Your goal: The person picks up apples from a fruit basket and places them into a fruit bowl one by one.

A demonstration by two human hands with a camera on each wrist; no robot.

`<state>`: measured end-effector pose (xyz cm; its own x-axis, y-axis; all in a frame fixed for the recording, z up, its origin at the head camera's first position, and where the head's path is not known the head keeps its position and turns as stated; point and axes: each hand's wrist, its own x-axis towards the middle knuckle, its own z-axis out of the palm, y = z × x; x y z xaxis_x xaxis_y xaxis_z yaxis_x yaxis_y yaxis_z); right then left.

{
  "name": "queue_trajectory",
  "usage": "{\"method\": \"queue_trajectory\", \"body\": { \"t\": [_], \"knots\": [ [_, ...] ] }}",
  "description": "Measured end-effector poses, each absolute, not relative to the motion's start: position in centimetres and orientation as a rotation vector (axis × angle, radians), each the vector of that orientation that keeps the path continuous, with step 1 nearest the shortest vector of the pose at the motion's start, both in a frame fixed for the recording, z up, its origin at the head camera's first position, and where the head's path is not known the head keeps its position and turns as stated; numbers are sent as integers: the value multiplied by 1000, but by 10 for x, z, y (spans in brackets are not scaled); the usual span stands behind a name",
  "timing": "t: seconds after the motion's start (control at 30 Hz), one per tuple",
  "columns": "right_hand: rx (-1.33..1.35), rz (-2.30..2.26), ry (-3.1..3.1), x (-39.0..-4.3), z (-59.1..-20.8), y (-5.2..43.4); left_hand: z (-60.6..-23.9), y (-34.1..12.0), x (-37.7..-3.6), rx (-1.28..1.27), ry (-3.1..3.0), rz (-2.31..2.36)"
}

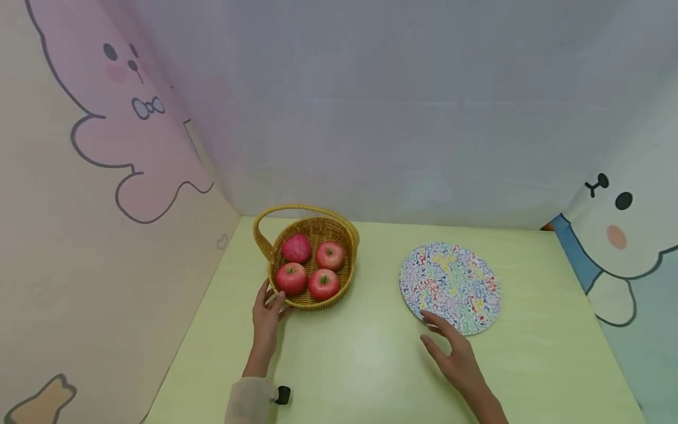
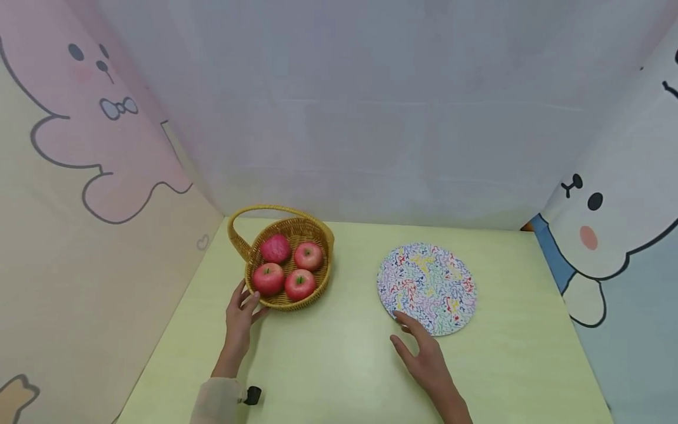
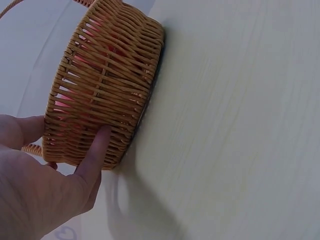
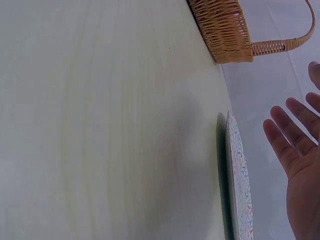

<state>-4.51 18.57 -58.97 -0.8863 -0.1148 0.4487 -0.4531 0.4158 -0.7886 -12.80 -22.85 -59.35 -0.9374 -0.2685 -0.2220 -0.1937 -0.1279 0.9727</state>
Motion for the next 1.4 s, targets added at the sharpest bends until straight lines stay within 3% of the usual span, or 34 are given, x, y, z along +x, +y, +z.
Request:
{"method": "queue_trajectory", "body": {
  "t": [1.4],
  "knots": [
    [818, 1728, -2317, -130, -562, 70, -579, -246, -144, 678, -1954, -2485]
  ]
}}
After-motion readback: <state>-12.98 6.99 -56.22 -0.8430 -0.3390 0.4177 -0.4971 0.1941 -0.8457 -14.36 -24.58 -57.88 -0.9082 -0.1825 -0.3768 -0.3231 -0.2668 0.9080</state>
